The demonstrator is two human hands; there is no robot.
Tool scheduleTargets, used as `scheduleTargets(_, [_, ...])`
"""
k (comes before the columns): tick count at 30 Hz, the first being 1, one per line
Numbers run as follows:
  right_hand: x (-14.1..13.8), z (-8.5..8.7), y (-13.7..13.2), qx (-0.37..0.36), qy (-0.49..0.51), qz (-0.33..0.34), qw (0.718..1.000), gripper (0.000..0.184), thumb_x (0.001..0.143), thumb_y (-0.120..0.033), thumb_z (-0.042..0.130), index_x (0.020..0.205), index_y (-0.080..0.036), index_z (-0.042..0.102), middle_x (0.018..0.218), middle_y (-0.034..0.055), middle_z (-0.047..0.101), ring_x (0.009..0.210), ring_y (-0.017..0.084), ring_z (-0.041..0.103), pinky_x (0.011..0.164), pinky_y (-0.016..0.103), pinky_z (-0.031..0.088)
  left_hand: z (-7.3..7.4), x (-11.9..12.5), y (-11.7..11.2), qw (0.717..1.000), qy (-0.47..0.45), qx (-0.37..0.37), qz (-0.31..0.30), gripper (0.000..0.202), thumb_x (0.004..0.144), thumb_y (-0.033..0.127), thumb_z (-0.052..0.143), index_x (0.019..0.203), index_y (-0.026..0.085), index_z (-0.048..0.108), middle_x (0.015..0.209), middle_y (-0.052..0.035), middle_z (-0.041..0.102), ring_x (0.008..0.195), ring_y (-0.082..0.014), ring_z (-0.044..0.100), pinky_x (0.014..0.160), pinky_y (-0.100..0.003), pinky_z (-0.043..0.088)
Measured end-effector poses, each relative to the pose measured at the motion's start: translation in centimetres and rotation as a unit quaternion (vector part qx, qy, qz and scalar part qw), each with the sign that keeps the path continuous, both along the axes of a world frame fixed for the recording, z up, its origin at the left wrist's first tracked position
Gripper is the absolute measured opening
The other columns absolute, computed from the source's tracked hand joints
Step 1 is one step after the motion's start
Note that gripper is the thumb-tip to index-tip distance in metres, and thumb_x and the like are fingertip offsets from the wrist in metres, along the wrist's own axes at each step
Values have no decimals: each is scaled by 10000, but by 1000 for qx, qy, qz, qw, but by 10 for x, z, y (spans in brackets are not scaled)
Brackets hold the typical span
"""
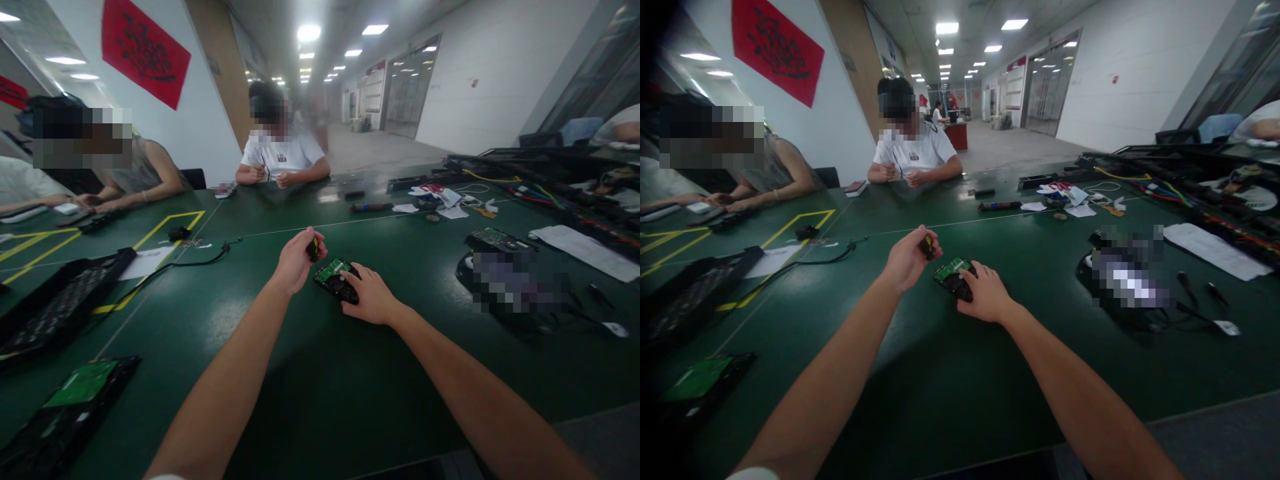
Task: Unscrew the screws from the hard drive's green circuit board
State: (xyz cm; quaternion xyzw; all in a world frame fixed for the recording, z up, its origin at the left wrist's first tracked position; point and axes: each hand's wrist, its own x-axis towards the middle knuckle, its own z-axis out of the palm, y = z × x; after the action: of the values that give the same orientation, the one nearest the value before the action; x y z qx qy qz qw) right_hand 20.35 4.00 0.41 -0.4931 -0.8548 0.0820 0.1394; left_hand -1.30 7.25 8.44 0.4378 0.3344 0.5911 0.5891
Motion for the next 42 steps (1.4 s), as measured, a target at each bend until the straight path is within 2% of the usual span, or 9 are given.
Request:
scheduleTargets(4, [0, 1, 0, 4, -7, 8, 1000, 850, 852, -564, 731, 1579, -202, 479, 1660, 231, 364, 1479, 460, 426, 1202, 602, 342, -5, -2, 5, 1000, 9, 1, -2, 474, 900, 668, 707, 852, 205, 617, 724, 9, 550, 646, -134, 547, 707, -305, 539])
scheduleTargets(7, [0, 1, -1, 10, -7, 8, 1000, 840, 856, -553, 727, 1577, -200, 480, 1660, 234, 364, 1473, 456, 431, 1201, 605, 336, -7, 1, 5, 998, 52, 25, -16, 476, 883, 669, 732, 883, 213, 595, 712, 25, 535, 637, -124, 525, 697, -284, 522])
scheduleTargets(11, [0, 0, 0, 15, -6, 11, 1000, 830, 856, -542, 728, 1573, -200, 486, 1665, 231, 357, 1464, 452, 438, 1197, 604, 336, -9, 3, 2, 998, 50, 40, -6, 455, 889, 613, 760, 1029, 249, 527, 756, 37, 607, 659, -123, 565, 730, -284, 519])
scheduleTargets(14, [0, 0, 1, 13, -4, 12, 1000, 843, 852, -540, 734, 1580, -201, 477, 1663, 228, 360, 1466, 450, 436, 1202, 600, 331, -9, 0, 3, 999, 34, 30, -8, 458, 887, 604, 760, 1008, 248, 498, 816, 9, 666, 731, -148, 635, 753, -302, 527])
scheduleTargets(22, [1, -3, 2, 17, -4, 16, 1000, 825, 870, -542, 716, 1585, -212, 469, 1676, 217, 350, 1475, 450, 426, 1207, 614, 324, 3, -9, 4, 988, 137, 52, 54, 280, 871, 463, 765, 860, 188, 713, 807, -21, 657, 728, -136, 600, 666, -257, 460])
scheduleTargets(27, [1, -5, 3, 17, -3, 12, 1000, 833, 871, -568, 718, 1586, -219, 473, 1671, 212, 349, 1475, 453, 427, 1205, 628, 336, 7, -8, 2, 995, 94, 3, 39, 258, 864, 431, 730, 920, 179, 739, 829, -58, 704, 774, -181, 674, 699, -296, 512])
scheduleTargets(33, [2, -6, 4, 16, -3, 12, 1000, 847, 870, -585, 723, 1592, -222, 469, 1670, 210, 350, 1492, 446, 413, 1214, 622, 337, 1, -7, 10, 998, 1, -47, 43, 232, 883, 419, 647, 815, 198, 639, 688, 6, 562, 611, -144, 571, 676, -318, 547])
scheduleTargets(37, [2, -5, 3, 14, -1, 15, 1000, 846, 882, -583, 708, 1602, -218, 455, 1681, 213, 339, 1508, 448, 392, 1220, 628, 320, -1, -2, 6, 999, 36, -25, 6, 402, 866, 582, 737, 834, 206, 600, 666, 30, 525, 593, -127, 526, 673, -299, 544])
scheduleTargets(42, [2, -3, 1, 14, -6, 13, 1000, 856, 876, -589, 708, 1603, -215, 456, 1684, 215, 335, 1498, 447, 407, 1221, 633, 314, -4, 3, 3, 999, 36, -1, 4, 449, 827, 582, 820, 859, 207, 575, 748, 12, 606, 651, -133, 601, 723, -320, 565])
